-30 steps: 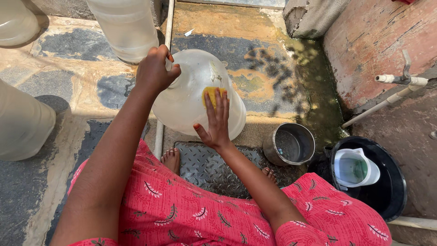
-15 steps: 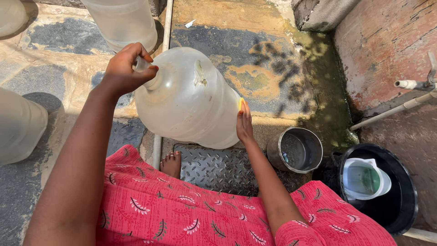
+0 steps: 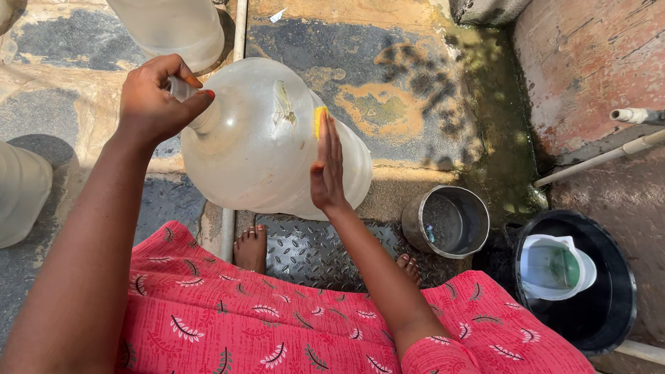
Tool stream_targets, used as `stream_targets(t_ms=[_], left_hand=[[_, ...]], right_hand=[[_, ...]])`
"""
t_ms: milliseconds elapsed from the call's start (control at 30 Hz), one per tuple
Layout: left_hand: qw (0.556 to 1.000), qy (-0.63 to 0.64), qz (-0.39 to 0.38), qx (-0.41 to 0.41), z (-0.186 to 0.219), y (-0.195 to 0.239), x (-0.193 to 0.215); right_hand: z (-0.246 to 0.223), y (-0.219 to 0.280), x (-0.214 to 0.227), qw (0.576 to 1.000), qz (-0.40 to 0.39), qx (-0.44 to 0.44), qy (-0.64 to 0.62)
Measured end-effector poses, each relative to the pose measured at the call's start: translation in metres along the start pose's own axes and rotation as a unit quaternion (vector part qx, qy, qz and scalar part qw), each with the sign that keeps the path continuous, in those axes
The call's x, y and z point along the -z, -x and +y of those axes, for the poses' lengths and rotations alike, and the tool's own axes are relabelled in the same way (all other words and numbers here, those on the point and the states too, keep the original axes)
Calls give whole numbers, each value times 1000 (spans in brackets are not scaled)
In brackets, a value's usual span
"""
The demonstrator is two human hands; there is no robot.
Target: The person uses a sponge to scrub the exterior of several large plastic water jugs.
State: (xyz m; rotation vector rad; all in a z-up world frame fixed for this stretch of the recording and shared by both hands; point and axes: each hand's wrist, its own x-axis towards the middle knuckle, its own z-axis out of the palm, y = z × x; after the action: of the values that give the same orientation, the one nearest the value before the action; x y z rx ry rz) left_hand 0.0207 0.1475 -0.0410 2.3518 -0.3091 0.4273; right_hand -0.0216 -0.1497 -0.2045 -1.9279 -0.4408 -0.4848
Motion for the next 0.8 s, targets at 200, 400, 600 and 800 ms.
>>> stream_targets(t_ms=[200, 400, 600, 800], left_hand=[[998, 53, -35, -11, -16, 7, 12], [995, 39, -57, -75, 0, 10, 10], [994, 46, -68, -73, 2, 23, 17], [991, 110, -73, 6, -27, 26, 29]], right_hand=[[112, 20, 45, 952, -26, -302, 48], [52, -17, 32, 967, -81, -163, -179], [26, -23, 22, 988, -89, -74, -98], [169, 44, 39, 936, -34, -326, 129]])
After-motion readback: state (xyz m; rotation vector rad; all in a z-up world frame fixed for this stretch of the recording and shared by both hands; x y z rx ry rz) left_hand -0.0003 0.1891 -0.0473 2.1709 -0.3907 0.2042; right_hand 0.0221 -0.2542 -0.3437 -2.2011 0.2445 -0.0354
